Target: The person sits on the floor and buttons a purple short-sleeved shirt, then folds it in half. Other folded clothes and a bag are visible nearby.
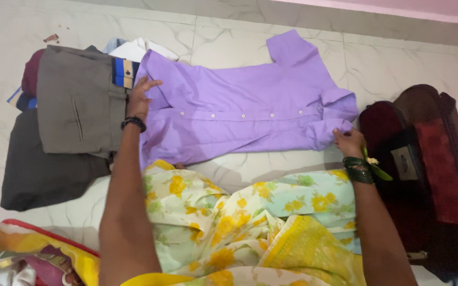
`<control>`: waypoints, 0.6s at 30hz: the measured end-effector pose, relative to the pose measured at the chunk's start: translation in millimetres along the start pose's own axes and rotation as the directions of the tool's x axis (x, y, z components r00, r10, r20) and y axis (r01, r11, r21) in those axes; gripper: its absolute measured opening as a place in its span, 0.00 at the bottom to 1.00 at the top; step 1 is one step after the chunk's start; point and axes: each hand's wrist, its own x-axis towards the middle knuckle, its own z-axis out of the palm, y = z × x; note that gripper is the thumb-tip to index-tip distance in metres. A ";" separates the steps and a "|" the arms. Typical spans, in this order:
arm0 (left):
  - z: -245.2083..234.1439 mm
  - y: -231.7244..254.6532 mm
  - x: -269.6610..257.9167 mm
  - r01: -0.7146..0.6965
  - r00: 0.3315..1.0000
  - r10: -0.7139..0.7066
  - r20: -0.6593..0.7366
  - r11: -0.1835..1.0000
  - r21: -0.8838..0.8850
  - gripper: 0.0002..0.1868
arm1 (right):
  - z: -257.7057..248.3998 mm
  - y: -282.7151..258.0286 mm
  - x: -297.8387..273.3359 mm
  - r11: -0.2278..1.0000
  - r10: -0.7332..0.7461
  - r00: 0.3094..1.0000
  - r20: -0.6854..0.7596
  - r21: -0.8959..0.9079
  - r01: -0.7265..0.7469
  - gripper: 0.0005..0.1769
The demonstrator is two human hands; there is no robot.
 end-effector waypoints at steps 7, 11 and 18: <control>12.8 0.6 50.3 -0.006 0.999 -0.001 -0.033 0.975 -0.223 0.18 | 2.2 3.9 6.1 0.997 0.004 0.999 0.033 -0.081 -0.001 0.15; 6.4 -9.2 68.3 -0.388 0.914 0.390 0.113 0.755 0.528 0.32 | 5.3 5.7 10.2 0.997 -0.039 0.998 0.047 -0.058 0.042 0.14; 5.8 23.5 58.4 -0.214 0.946 0.109 0.306 0.917 0.335 0.36 | 9.3 6.0 17.7 0.993 0.014 0.999 0.046 -0.117 -0.008 0.17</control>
